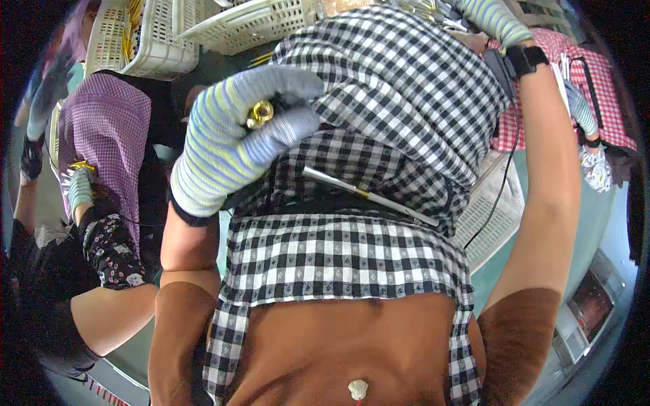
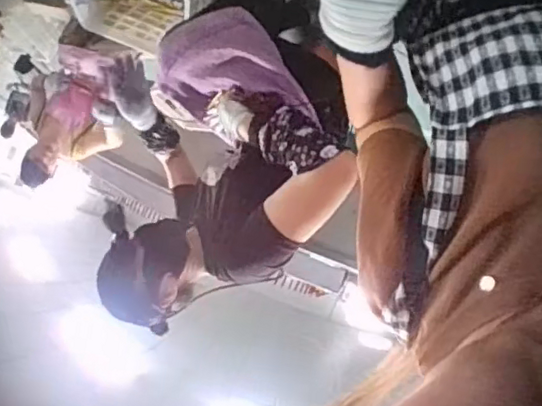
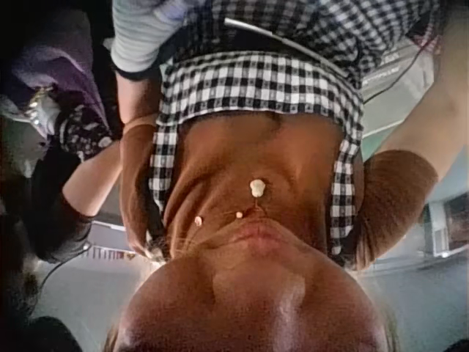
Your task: Sorting and bundling white cylindrical parts with metallic ends into plastic crates.
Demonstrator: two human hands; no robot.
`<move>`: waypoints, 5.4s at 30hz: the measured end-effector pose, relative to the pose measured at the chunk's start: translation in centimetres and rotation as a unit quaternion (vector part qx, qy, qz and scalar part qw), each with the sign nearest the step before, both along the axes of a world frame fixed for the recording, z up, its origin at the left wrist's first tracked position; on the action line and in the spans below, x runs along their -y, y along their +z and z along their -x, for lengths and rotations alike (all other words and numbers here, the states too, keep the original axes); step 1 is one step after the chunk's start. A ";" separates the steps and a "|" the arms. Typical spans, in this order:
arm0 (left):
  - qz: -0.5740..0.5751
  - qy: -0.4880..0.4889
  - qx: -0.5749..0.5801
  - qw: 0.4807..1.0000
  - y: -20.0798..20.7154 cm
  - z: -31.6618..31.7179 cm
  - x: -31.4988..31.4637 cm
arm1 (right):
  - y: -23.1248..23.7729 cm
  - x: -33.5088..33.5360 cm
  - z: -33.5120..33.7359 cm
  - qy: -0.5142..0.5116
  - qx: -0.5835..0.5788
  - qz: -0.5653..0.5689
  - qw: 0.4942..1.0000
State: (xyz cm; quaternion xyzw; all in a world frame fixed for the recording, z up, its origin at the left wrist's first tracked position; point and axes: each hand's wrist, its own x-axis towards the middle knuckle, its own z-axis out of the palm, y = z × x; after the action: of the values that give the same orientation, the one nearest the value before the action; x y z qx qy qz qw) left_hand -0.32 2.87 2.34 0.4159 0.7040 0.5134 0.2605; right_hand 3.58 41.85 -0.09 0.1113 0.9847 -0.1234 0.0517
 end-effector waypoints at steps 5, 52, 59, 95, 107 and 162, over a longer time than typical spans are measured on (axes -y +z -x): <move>-0.031 -0.105 -0.087 0.990 0.5 -1.8 1.2 | -1.1 -0.6 -0.4 0.030 -0.084 -0.143 0.986; 0.209 -0.231 -0.012 0.950 1.1 -3.3 0.0 | -14.8 -4.9 -1.3 0.067 0.053 -0.062 0.994; 0.155 -0.189 0.031 0.969 0.4 -3.6 0.8 | -10.5 -1.7 2.0 0.061 0.311 -0.012 0.948; 0.263 -0.261 0.039 0.928 -0.1 -2.2 0.9 | -11.6 -2.0 4.4 0.087 0.323 0.016 0.942; 0.178 -0.181 0.120 0.960 0.2 -4.1 1.1 | -11.5 -1.4 3.2 0.103 0.302 -0.034 0.947; 0.136 -0.150 0.047 0.978 0.9 -3.8 0.0 | -5.7 -6.9 -0.7 -0.211 -0.451 0.522 0.692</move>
State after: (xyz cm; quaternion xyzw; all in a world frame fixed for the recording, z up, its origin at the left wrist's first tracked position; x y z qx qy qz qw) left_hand 3.53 2.89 3.26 0.4534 0.6836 0.3868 0.4213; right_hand 4.32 48.72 -5.81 0.2026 0.6173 -0.6603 -0.3766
